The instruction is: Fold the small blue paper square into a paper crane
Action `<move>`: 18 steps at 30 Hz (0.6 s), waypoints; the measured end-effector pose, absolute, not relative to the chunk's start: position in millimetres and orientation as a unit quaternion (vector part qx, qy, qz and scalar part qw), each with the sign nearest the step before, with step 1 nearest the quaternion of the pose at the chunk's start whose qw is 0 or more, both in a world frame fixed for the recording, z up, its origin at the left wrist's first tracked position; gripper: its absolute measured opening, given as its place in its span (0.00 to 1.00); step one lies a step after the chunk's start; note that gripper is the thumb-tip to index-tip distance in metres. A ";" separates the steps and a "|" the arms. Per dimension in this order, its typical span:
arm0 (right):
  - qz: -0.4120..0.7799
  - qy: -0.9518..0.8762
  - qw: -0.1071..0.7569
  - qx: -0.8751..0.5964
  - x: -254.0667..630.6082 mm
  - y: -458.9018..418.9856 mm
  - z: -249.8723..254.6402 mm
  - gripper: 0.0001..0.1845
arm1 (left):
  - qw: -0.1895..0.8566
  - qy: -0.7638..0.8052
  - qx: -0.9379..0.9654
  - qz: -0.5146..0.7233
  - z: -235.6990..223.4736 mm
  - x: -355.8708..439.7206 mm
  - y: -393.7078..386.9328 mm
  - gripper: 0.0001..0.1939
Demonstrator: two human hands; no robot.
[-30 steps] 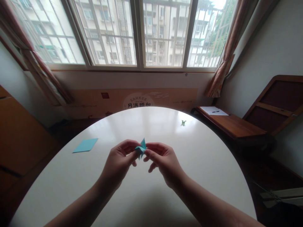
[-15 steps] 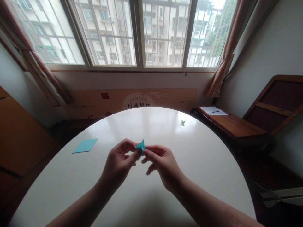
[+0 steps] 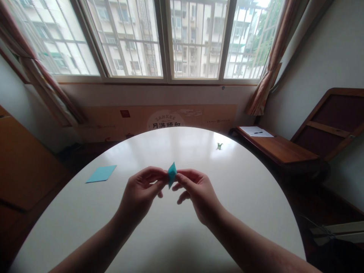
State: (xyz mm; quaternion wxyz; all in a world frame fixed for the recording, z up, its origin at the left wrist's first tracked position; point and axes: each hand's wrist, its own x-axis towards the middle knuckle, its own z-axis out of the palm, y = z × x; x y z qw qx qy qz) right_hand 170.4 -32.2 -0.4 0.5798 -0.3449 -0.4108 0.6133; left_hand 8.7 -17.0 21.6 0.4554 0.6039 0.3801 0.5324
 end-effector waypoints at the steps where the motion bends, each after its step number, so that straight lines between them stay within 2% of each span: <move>1: 0.611 -0.413 0.580 -0.346 170.4 -32.5 0.0 0.16 | 0.461 0.378 0.596 0.537 21.3 8.8 -16.6 0.07; 4: 0.607 -0.420 0.578 -0.349 171.0 -32.2 -0.3 0.16 | 0.476 0.372 0.580 0.546 20.4 8.8 -15.5 0.11; 11: 0.577 -0.464 0.579 -0.341 172.0 -29.4 -9.1 0.18 | 0.521 0.394 0.537 0.534 20.0 9.5 -12.9 0.13; 18: 0.537 -0.529 0.558 -0.346 168.7 -30.6 -15.8 0.25 | 0.534 0.416 0.521 0.520 21.0 10.1 -14.6 0.14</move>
